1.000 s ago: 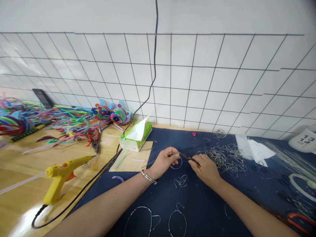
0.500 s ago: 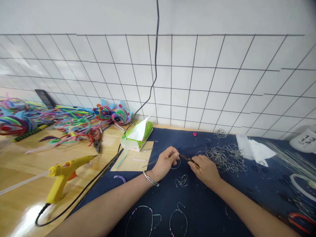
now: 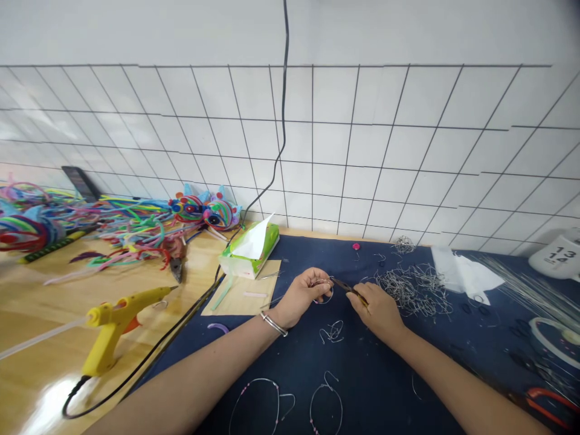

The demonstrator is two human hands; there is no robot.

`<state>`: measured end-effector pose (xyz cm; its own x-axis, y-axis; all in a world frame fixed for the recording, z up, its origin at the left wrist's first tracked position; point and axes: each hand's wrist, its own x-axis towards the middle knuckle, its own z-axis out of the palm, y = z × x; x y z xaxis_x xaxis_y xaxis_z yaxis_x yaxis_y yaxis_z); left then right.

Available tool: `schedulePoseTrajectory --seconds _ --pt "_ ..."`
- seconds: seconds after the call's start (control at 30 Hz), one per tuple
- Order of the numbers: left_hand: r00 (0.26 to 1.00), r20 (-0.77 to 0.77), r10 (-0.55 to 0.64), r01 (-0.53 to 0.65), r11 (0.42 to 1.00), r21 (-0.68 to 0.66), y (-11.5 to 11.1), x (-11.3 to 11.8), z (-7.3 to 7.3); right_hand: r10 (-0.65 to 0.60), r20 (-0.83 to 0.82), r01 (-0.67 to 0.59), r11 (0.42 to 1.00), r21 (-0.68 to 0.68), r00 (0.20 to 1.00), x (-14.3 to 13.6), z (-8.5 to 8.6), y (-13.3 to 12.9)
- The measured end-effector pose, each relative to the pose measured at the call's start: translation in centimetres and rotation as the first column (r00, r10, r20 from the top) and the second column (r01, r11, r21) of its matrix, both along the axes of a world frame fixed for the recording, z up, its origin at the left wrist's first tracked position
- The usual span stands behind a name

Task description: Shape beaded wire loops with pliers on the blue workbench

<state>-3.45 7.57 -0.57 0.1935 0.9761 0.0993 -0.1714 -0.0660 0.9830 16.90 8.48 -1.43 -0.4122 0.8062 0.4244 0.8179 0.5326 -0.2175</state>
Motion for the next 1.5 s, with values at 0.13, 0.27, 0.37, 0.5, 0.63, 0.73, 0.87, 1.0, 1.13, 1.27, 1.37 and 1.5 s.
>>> schedulePoseTrajectory --seconds 0.13,0.27,0.37,0.5,0.63,0.73,0.87,1.0,1.13,1.27,1.37,1.5 --pt "1.000 -0.005 0.004 -0.004 1.000 -0.001 0.0 0.1 0.0 0.015 0.000 -0.015 1.000 0.023 1.000 -0.1 0.0 -0.1" --pt "0.999 -0.031 0.043 -0.043 0.999 0.000 0.0 0.1 -0.2 0.027 0.007 -0.027 0.998 0.063 1.000 -0.2 0.1 -0.2" --pt "0.998 -0.046 0.048 -0.048 0.999 0.013 0.0 0.1 -0.3 0.026 0.010 -0.027 0.997 0.067 1.000 -0.2 0.3 -0.3" --pt "0.997 -0.068 0.041 -0.038 0.999 0.038 0.0 0.1 -0.2 0.028 0.013 -0.029 0.999 0.039 1.000 -0.1 0.4 -0.3" --pt "0.988 -0.139 0.064 -0.054 0.996 0.072 0.1 0.2 -0.3 0.028 0.015 -0.029 0.999 0.042 0.999 -0.1 0.4 -0.3" --pt "0.979 -0.190 0.073 -0.057 0.995 0.087 0.2 0.3 -0.4 0.021 0.016 -0.022 0.997 0.071 1.000 -0.2 0.4 -0.3" --pt "0.971 -0.222 0.089 -0.067 0.993 0.102 0.2 0.2 -0.7 0.032 0.051 -0.038 0.994 0.105 0.998 -0.2 0.7 -0.2" --pt "0.959 -0.264 0.102 -0.074 0.991 0.113 0.2 0.1 -0.9 0.047 0.104 -0.060 0.990 0.127 0.993 -0.1 0.8 -0.2" --pt "0.950 -0.295 0.104 -0.072 0.990 0.119 0.3 0.0 -1.1 0.048 0.100 -0.063 0.986 0.157 0.994 -0.1 0.7 -0.2" --pt "0.941 -0.321 0.105 -0.066 0.989 0.132 0.3 0.0 -1.2 0.049 0.087 -0.061 0.989 0.138 0.995 -0.1 0.5 -0.2" --pt "0.934 -0.342 0.105 -0.057 0.987 0.148 0.2 -0.1 -1.1 0.049 0.075 -0.056 0.994 0.091 0.996 -0.1 0.5 -0.3" --pt "0.920 -0.377 0.108 -0.042 0.983 0.179 0.1 -0.1 -0.9 0.054 0.057 -0.057 0.997 0.057 0.997 0.0 0.4 -0.2"
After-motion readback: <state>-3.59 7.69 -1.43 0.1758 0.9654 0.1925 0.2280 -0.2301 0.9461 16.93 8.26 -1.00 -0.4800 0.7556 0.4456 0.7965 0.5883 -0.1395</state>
